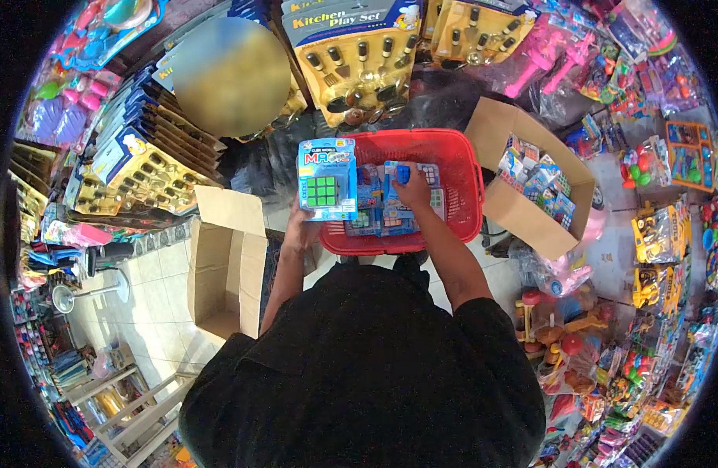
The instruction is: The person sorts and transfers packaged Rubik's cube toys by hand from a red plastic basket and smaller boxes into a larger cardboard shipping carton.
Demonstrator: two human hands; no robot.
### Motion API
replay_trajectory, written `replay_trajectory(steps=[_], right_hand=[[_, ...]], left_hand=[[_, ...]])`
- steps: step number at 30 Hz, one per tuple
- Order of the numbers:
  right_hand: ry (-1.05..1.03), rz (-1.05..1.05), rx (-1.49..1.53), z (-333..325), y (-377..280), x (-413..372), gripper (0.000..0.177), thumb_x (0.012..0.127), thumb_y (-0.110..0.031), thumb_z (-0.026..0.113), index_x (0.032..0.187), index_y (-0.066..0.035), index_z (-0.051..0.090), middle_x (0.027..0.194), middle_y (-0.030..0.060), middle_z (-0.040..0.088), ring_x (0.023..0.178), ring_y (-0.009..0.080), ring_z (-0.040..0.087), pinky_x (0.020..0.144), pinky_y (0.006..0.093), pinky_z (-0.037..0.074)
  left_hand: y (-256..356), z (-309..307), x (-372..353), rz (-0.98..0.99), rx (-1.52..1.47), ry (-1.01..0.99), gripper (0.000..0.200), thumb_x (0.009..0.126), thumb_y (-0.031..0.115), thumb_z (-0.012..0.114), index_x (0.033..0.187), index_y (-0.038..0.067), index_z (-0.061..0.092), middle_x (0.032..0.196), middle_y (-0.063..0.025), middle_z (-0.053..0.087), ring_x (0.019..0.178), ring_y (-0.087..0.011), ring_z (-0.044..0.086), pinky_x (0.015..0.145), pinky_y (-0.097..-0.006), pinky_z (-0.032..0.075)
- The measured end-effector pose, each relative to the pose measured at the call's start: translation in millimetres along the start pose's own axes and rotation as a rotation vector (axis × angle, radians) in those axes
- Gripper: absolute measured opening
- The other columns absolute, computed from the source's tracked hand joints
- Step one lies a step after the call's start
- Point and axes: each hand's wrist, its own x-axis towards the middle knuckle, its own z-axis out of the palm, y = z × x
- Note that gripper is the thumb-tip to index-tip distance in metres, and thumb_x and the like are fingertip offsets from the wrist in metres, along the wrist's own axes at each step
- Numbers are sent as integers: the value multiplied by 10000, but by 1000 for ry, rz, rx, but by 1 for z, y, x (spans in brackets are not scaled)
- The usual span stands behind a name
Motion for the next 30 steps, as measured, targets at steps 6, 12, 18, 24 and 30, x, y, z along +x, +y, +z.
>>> replay_trajectory(steps=[6,12,18,24,30], right_hand=[[36,84,674,-39,-41,-33,647,766,-20,729,1308,-14,375,1190,152,569,1076,206,591,909,352,499],[-13,-240,758,-124,-120,-94,707,697,12,764,1326,-32,443,1262,125,516,1205,252,510,1019,386,420],[-43,-296,181,-166,-168,-145,717,668,45,716,1327,-191,562,1247,134,427,1224,317,446,1032,387,376],[-61,-258,250,-182,-145,-183,686,740,61,609,1378,-174,520,1306,163,408,1189,334,458,1036,404,376],[171,-271,152,-216,-105,-232,601,791,-50,667,1365,-153,523,1361,173,392,1261,362,408,1081,456,315]], left_hand=[[-5,-6,-5,-43,-42,-50,870,677,10,472,1507,92,223,1418,-115,431,1312,-276,432,1085,-453,355],[-21,-9,-3,-147,82,-19,858,682,98,543,1488,100,248,1385,-140,463,1280,-317,465,1057,-488,390],[-47,21,4,-352,55,-102,860,717,-56,445,1518,97,169,1404,-130,421,1272,-291,470,1058,-446,404],[-97,52,10,-405,140,-214,845,741,-41,483,1516,119,187,1401,-114,427,1293,-244,436,1052,-419,380],[-162,96,2,-441,110,-306,740,879,92,578,1514,143,201,1435,-94,418,1276,-255,474,1032,-433,415]])
